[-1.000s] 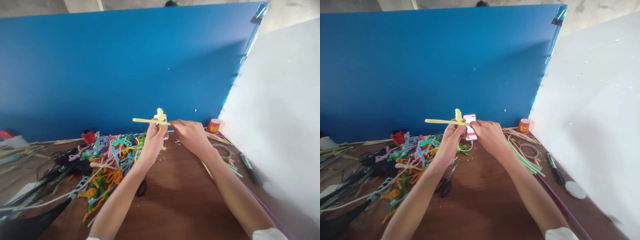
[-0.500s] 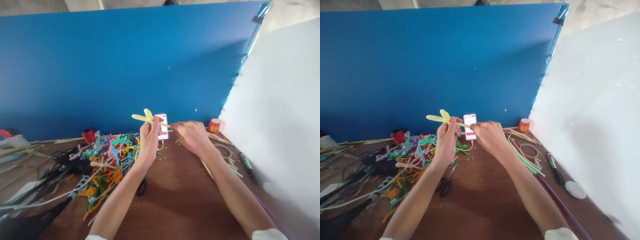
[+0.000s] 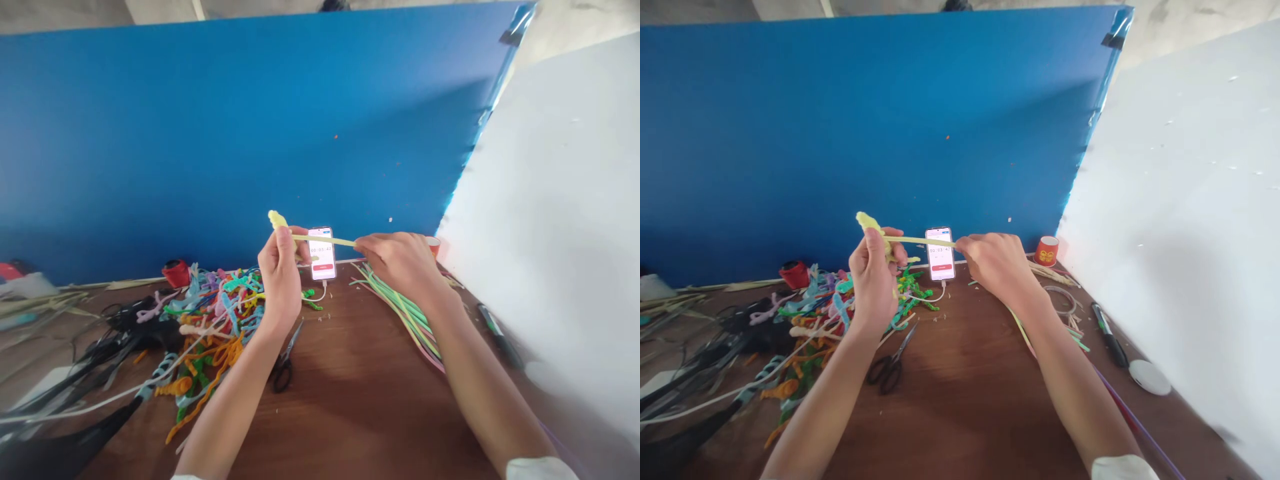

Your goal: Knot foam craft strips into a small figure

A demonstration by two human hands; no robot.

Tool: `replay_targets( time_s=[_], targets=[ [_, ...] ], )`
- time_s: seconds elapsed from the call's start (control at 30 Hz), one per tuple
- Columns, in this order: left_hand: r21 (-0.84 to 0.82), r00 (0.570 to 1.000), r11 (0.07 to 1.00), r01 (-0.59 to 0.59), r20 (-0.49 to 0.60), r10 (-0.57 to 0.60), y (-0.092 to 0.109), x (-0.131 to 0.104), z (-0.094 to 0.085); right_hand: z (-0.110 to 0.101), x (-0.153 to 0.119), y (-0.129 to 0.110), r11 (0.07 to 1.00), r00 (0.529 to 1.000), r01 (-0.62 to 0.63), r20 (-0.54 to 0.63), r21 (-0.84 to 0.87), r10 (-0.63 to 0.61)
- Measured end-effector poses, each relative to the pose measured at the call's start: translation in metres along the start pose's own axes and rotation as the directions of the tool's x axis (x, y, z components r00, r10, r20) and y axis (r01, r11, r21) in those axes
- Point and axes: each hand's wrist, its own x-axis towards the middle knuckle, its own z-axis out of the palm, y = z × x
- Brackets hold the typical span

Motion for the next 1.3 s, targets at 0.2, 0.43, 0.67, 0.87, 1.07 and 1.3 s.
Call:
replay_targets(
  time_s=[0.2, 0.43, 0.67, 0.87, 1.07, 1.3],
  targets=[
    [0.067, 0.998, 0.997, 0.039, 0.047, -0.042, -0.002, 0.001, -0.002, 0.0, -0.001, 0.006, 0.999, 0.997, -0.03, -0.077, -0.044, 0.026],
    [0.099, 0.984, 0.992, 0.082, 0.151, -0.096, -0.009, 0.003, -0.003, 0.002, -0.005, 0.014, 0.997, 0.985, -0.039, -0.173, -0.074, 0.026],
    [0.049, 0.96, 0.988, 0.143, 0.235, -0.151, -0.003, -0.002, 0.003, -0.004, -0.004, 0.009, 0.997, 0.995, 0.028, -0.097, -0.068, -0.034],
    [0.147, 0.956, 0.985, 0.092, 0.265, -0.129, -0.005, -0.002, 0.002, -0.004, -0.005, 0.011, 0.996, 0.989, 0.051, -0.132, -0.069, -0.06],
    [0.243, 0.978, 0.97, 0.017, 0.197, -0.067, -0.005, 0.001, -0.004, -0.008, -0.005, 0.014, 0.997, 0.989, 0.021, -0.145, -0.077, -0.032],
    [0.347, 0.96, 0.932, -0.104, 0.28, 0.003, -0.003, -0.002, -0.008, -0.008, -0.007, 0.023, 0.997, 0.986, 0.025, -0.163, -0.068, -0.036]
  ],
)
